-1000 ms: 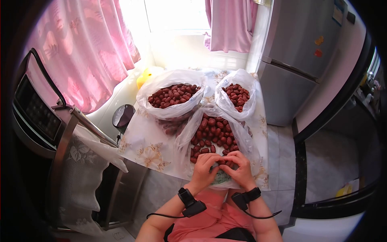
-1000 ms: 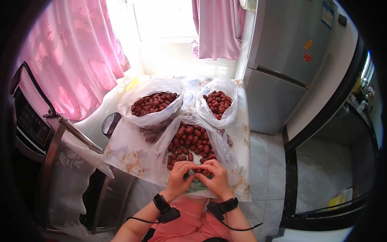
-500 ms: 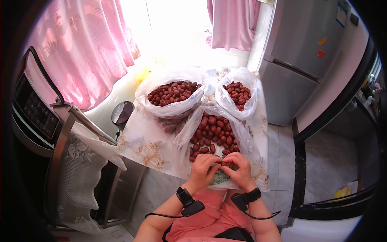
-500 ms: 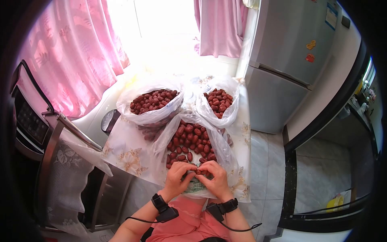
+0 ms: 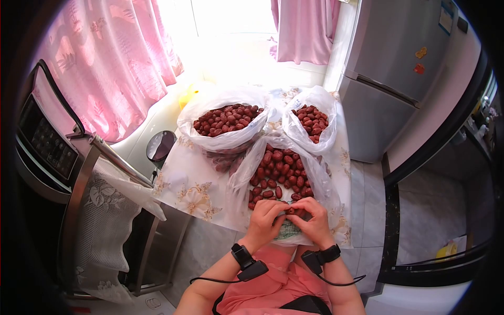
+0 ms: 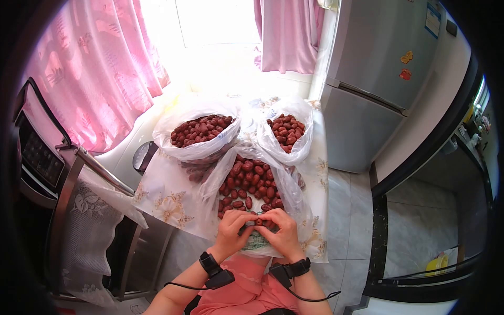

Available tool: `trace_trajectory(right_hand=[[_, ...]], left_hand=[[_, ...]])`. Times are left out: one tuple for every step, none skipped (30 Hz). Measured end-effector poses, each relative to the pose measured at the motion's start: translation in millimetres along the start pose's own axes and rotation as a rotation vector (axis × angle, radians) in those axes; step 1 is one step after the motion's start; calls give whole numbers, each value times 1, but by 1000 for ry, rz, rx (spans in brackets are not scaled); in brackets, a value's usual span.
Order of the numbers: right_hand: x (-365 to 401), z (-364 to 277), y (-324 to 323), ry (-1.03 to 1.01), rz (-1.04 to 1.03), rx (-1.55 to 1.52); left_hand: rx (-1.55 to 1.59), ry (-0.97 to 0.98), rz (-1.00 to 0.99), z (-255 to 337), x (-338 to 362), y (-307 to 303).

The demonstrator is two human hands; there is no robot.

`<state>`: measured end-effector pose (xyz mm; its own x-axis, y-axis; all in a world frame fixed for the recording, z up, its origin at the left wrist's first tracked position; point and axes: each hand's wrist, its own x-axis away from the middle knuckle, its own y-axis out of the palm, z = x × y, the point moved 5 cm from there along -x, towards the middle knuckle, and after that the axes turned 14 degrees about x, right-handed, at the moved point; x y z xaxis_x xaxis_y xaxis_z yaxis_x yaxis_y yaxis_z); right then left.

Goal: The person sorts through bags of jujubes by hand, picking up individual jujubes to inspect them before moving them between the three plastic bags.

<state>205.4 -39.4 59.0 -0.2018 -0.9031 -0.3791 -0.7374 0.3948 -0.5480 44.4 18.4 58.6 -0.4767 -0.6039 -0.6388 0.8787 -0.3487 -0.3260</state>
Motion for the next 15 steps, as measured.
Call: trace_trajectory(right_hand=[[0, -1, 0, 5, -6, 0], [0, -1, -1, 10, -11, 1], [0, -1, -1, 9, -12, 1], [0, 0, -1, 10, -15, -2], [0, 0, 0, 11, -19, -6], [0, 0, 0, 10, -20, -6], [0, 1, 0, 14, -15, -21], [0, 1, 0, 18, -9, -36], [0, 0, 0, 17, -10, -36], [0, 0, 0, 21, -10, -42], [0, 0, 0, 24, -10, -47], [0, 0, 0, 24, -10, -47], [0, 1, 0, 27, -14, -47], [0, 1, 0, 29, -18, -47], [0, 1, 0, 29, -18, -47]], left_hand=[[-4, 5, 3, 0, 0, 0], [-7, 10, 6, 0, 0, 0], [-7, 10, 7, 0, 0, 1], [-5, 6, 8, -1, 0, 1], [-3, 1, 10, -1, 1, 1], [-3, 1, 11, -1, 1, 1], [2, 0, 11, -1, 1, 0], [8, -1, 12, -1, 1, 0], [8, -1, 13, -1, 1, 0], [7, 3, 11, -2, 2, 1], [6, 8, 10, -3, 2, 1], [6, 8, 10, -3, 2, 1], [7, 8, 13, -3, 2, 1], [8, 9, 16, -3, 2, 1], [8, 9, 16, -3, 2, 1]])
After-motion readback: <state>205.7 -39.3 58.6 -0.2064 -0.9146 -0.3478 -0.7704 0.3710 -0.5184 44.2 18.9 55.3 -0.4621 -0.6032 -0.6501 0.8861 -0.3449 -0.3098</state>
